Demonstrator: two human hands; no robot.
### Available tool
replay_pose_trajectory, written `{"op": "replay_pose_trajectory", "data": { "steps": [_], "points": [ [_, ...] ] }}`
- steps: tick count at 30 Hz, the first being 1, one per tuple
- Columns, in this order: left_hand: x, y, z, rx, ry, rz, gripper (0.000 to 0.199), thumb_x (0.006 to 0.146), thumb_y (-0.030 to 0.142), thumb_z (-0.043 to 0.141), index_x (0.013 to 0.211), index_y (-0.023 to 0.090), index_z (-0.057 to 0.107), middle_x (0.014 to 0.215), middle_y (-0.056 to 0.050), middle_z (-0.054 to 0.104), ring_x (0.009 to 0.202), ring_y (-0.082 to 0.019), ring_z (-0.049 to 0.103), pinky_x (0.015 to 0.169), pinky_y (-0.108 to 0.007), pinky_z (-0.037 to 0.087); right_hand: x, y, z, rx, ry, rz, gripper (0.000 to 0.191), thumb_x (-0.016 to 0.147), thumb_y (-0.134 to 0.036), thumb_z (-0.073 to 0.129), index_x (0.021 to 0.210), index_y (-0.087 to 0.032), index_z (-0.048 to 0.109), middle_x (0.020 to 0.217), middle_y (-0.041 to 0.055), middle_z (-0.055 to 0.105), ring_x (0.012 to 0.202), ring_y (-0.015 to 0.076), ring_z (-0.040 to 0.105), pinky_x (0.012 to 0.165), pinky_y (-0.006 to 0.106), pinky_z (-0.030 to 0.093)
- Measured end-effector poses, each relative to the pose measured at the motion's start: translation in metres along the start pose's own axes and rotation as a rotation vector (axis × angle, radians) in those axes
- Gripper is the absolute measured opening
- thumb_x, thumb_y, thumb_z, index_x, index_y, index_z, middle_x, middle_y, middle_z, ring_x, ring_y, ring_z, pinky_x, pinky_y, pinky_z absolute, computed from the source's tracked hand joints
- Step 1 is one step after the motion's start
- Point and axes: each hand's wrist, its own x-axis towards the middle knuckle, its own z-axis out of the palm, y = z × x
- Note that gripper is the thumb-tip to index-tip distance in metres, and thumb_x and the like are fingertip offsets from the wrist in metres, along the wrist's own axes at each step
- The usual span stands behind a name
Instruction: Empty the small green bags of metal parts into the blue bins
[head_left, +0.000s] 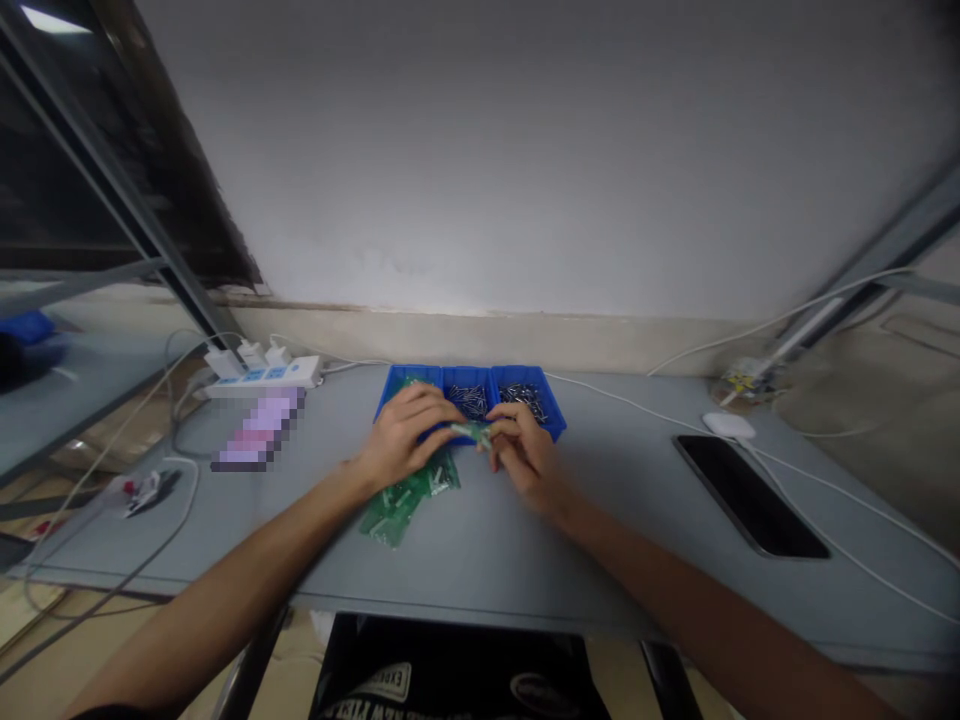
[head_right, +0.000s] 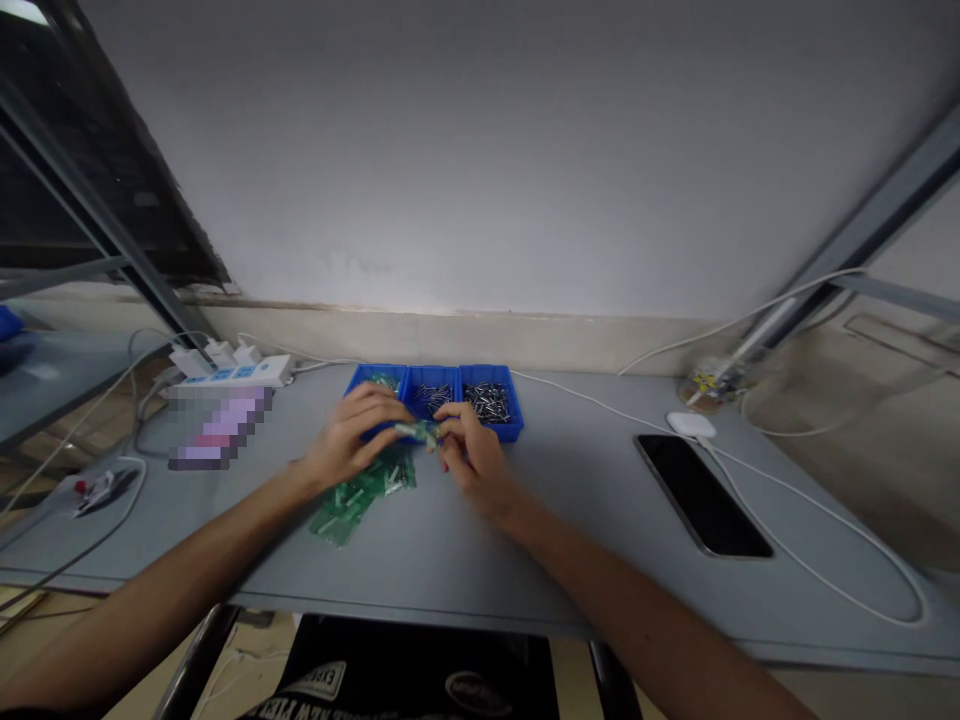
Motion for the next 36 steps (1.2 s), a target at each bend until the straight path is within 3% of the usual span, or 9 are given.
{"op": "replay_pose_trajectory", "data": {
  "steps": [3, 6, 9, 15, 18, 21, 25, 30, 36],
  "points": [
    [0.001, -0.003, -0.003, 0.133, 0.236, -0.222, 0.014, 0.097, 0.031, 0.057, 0.095, 0.018, 0.064, 0.104, -0.008, 0.064, 0.103, -0.022, 0.056, 0.096, -0.041, 0.046, -0.002, 0.004, 0.002, -0.213, -0.096, -0.118, 0.024, 0.096, -0.015, 0.042, 0.119, -0.021, 0.048, 0.080, -0.0016, 0.064, 0.059, 0.0111, 0.055, 0.063, 0.025, 0.043],
    [0.001, -0.016, -0.010, 0.232, 0.309, -0.386, 0.023, 0.099, 0.035, 0.052, 0.088, 0.017, 0.062, 0.107, -0.009, 0.060, 0.106, -0.024, 0.053, 0.097, -0.042, 0.044, -0.005, 0.003, 0.005, -0.440, -0.230, -0.213, 0.026, 0.095, -0.014, 0.044, 0.117, -0.022, 0.056, 0.086, 0.0002, 0.067, 0.069, 0.0130, 0.060, 0.068, 0.026, 0.043],
    [-0.001, -0.035, -0.018, 0.332, 0.218, -0.511, 0.030, 0.100, 0.034, 0.045, 0.084, 0.017, 0.065, 0.107, -0.009, 0.059, 0.105, -0.025, 0.051, 0.100, -0.043, 0.042, -0.007, 0.000, 0.008, -0.572, -0.349, -0.237, 0.027, 0.099, -0.019, 0.046, 0.121, -0.024, 0.060, 0.102, 0.0021, 0.070, 0.085, 0.0158, 0.064, 0.075, 0.028, 0.045],
    [-0.006, -0.050, -0.023, 0.572, -0.159, -0.656, 0.027, 0.089, 0.035, 0.057, 0.071, 0.019, 0.068, 0.104, -0.009, 0.060, 0.107, -0.030, 0.053, 0.099, -0.046, 0.041, -0.008, -0.001, 0.013, -0.707, -0.464, -0.175, 0.041, 0.100, -0.033, 0.055, 0.141, -0.029, 0.052, 0.117, 0.0040, 0.068, 0.095, 0.0196, 0.065, 0.076, 0.031, 0.049],
    [-0.004, -0.048, -0.026, 0.621, -0.146, -0.613, 0.017, 0.082, 0.035, 0.067, 0.076, 0.019, 0.066, 0.097, -0.008, 0.061, 0.102, -0.029, 0.056, 0.094, -0.042, 0.043, -0.007, -0.002, 0.015, -0.727, -0.502, -0.140, 0.040, 0.100, -0.037, 0.057, 0.139, -0.027, 0.056, 0.112, 0.0042, 0.070, 0.093, 0.0204, 0.066, 0.076, 0.031, 0.050],
    [-0.003, -0.047, -0.029, 0.540, -0.134, -0.525, 0.014, 0.086, 0.034, 0.064, 0.083, 0.020, 0.066, 0.091, -0.006, 0.065, 0.093, -0.024, 0.060, 0.088, -0.036, 0.044, -0.006, -0.002, 0.016, -0.709, -0.522, -0.123, 0.036, 0.099, -0.037, 0.059, 0.134, -0.026, 0.060, 0.113, 0.0041, 0.070, 0.096, 0.0206, 0.067, 0.078, 0.032, 0.050],
    [-0.004, -0.047, -0.029, 0.391, -0.276, -0.482, 0.026, 0.094, 0.038, 0.056, 0.079, 0.021, 0.069, 0.083, -0.003, 0.071, 0.078, -0.020, 0.062, 0.077, -0.031, 0.043, -0.006, 0.000, 0.015, -0.659, -0.514, -0.144, 0.028, 0.101, -0.032, 0.057, 0.127, -0.025, 0.064, 0.114, 0.0033, 0.071, 0.097, 0.0188, 0.067, 0.079, 0.031, 0.049],
    [-0.002, -0.041, -0.028, 0.370, -0.228, -0.392, 0.037, 0.101, 0.038, 0.046, 0.077, 0.021, 0.068, 0.074, -0.003, 0.068, 0.071, -0.018, 0.060, 0.073, -0.031, 0.043, -0.006, 0.000, 0.014, -0.547, -0.418, -0.180, 0.021, 0.103, -0.024, 0.048, 0.110, -0.021, 0.067, 0.102, 0.0037, 0.071, 0.091, 0.0167, 0.066, 0.079, 0.029, 0.046],
    [0.000, -0.021, -0.021, 0.172, -0.144, -0.077, 0.026, 0.099, 0.029, 0.052, 0.121, 0.020, 0.061, 0.102, -0.006, 0.069, 0.093, -0.019, 0.063, 0.088, -0.036, 0.049, 0.002, -0.008, 0.008, -0.192, -0.197, 0.062, 0.033, 0.104, -0.034, 0.044, 0.076, -0.020, 0.054, 0.062, -0.0042, 0.055, 0.057, 0.0105, 0.051, 0.057, 0.024, 0.034]
  ]
}}
